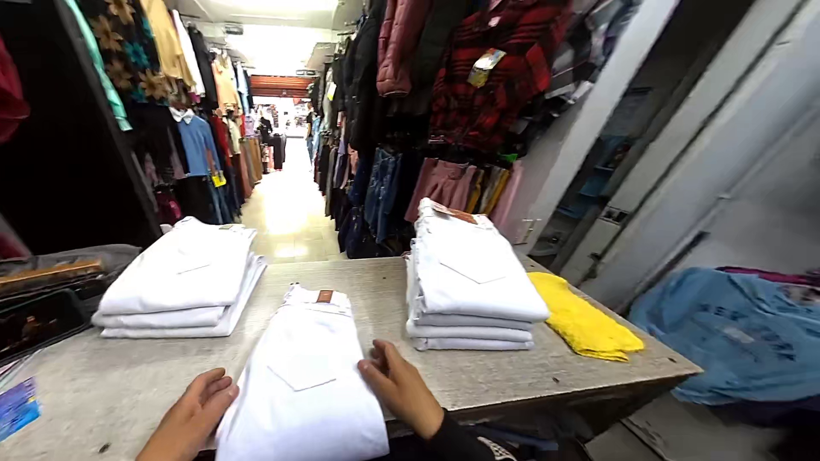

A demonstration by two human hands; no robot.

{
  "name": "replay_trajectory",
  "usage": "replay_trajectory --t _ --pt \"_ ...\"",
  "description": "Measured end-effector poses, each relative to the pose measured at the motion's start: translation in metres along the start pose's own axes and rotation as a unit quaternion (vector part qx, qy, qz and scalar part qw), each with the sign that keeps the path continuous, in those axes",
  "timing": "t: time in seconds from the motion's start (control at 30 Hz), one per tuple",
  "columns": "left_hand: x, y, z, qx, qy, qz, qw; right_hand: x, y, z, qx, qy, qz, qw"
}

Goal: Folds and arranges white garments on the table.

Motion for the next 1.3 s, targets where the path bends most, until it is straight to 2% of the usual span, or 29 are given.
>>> replay_trajectory --t 0.07,0.17,0.23,0.3,0.43,0.53,0.6,0.67,0.77,0.87,0.97,1.07,1.13,1.17,1.23,1.3 --pt "0.002 -0.011 -0.015 -0.082 0.02 0.06 0.995 -0.005 0.018 0.001 0.082 0.075 -0.053 0.992" --pt "0.001 -0.024 -0.031 -0.126 0.051 0.099 0.986 -0.005 0.033 0.003 0.24 0.161 -0.153 0.945" --pt "-0.006 -0.03 -0.038 -0.146 0.057 0.077 0.985 -0.008 0.04 0.013 0.3 0.18 -0.156 0.924" --pt "-0.015 -0.045 -0.048 -0.153 0.046 0.019 0.987 -0.006 0.051 0.035 0.317 0.173 -0.095 0.928" --pt "-0.028 -0.107 -0.074 -0.095 0.018 -0.159 0.983 0.013 0.077 0.109 0.262 0.1 0.055 0.958" --pt "-0.014 -0.167 -0.112 -0.093 -0.017 -0.279 0.955 0.032 0.111 0.189 0.154 -0.019 0.107 0.982" --pt "-0.004 -0.215 -0.146 -0.121 0.003 -0.319 0.94 0.052 0.137 0.24 0.067 -0.104 0.143 0.982" --pt "0.011 -0.254 -0.186 -0.14 0.023 -0.327 0.934 0.079 0.144 0.279 -0.02 -0.178 0.168 0.969" --pt "0.039 -0.275 -0.252 -0.119 0.061 -0.294 0.947 0.115 0.115 0.308 -0.119 -0.251 0.173 0.945" --pt "0.063 -0.242 -0.31 -0.045 0.093 -0.227 0.968 0.137 0.046 0.297 -0.169 -0.255 0.103 0.946" --pt "0.064 -0.215 -0.32 -0.003 0.108 -0.17 0.979 0.147 -0.019 0.271 -0.171 -0.28 0.064 0.942" --pt "0.073 -0.213 -0.316 -0.013 0.15 -0.15 0.977 0.142 -0.004 0.279 -0.155 -0.236 0.027 0.959" --pt "0.087 -0.226 -0.311 0.005 0.142 -0.197 0.97 0.147 -0.008 0.291 -0.184 -0.247 0.068 0.949" --pt "0.085 -0.238 -0.302 0.025 0.111 -0.252 0.961 0.149 -0.002 0.3 -0.204 -0.25 0.107 0.94" --pt "0.074 -0.266 -0.285 0.048 0.038 -0.385 0.921 0.146 0.038 0.318 -0.237 -0.242 0.18 0.924" --pt "0.054 -0.301 -0.284 0.069 -0.016 -0.497 0.865 0.15 0.083 0.326 -0.237 -0.254 0.259 0.901"
Point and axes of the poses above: each hand's wrist, its own x-axis towards the middle knuckle, its own z-axis out of the back of the hand, y = z × x, the point moved 1 cm from there along x, towards the middle knuckle, and after that the axes turned 14 degrees about -y, right-handed, at the moved point
